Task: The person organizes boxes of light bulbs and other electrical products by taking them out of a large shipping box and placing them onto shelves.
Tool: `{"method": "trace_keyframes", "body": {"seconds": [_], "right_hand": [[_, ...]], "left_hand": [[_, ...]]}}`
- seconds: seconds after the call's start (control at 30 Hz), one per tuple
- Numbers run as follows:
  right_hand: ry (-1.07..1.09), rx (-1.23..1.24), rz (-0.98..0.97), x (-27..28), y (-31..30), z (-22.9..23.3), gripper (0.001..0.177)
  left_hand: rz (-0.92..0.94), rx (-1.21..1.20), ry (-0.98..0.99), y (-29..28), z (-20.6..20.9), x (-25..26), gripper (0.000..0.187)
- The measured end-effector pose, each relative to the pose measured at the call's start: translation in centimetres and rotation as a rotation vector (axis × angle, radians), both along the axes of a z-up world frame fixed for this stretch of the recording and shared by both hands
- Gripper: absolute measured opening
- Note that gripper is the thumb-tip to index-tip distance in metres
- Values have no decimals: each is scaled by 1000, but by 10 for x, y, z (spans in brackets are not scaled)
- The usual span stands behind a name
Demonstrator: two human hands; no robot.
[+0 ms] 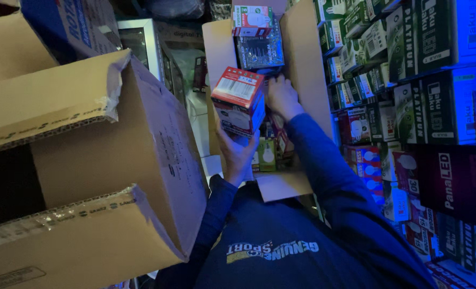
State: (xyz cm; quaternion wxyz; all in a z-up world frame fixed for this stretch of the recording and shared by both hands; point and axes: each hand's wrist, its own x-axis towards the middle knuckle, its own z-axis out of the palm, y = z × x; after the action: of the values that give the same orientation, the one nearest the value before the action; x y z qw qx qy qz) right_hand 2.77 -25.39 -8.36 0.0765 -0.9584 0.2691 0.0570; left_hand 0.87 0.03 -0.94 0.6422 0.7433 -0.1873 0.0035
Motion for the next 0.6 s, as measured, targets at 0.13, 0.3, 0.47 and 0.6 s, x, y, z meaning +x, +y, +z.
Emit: {"method": "trace_keyframes", "body": {"seconds": [0.13, 0.3, 0.47, 0.6], "right_hand": [[-1, -76, 9, 12, -12, -49, 57], [57, -84, -75, 9, -13, -73, 59], [-9, -125, -145, 9, -16, -72, 78], [17, -224, -34, 11, -7, -43, 52]], "left_hand": [[15, 74, -13, 0, -1, -4, 99], [-20, 34, 32, 7, 2, -2, 99], [-20, 12, 34, 6, 5, -3, 97], [0, 64, -9, 6, 1, -3, 101]]}}
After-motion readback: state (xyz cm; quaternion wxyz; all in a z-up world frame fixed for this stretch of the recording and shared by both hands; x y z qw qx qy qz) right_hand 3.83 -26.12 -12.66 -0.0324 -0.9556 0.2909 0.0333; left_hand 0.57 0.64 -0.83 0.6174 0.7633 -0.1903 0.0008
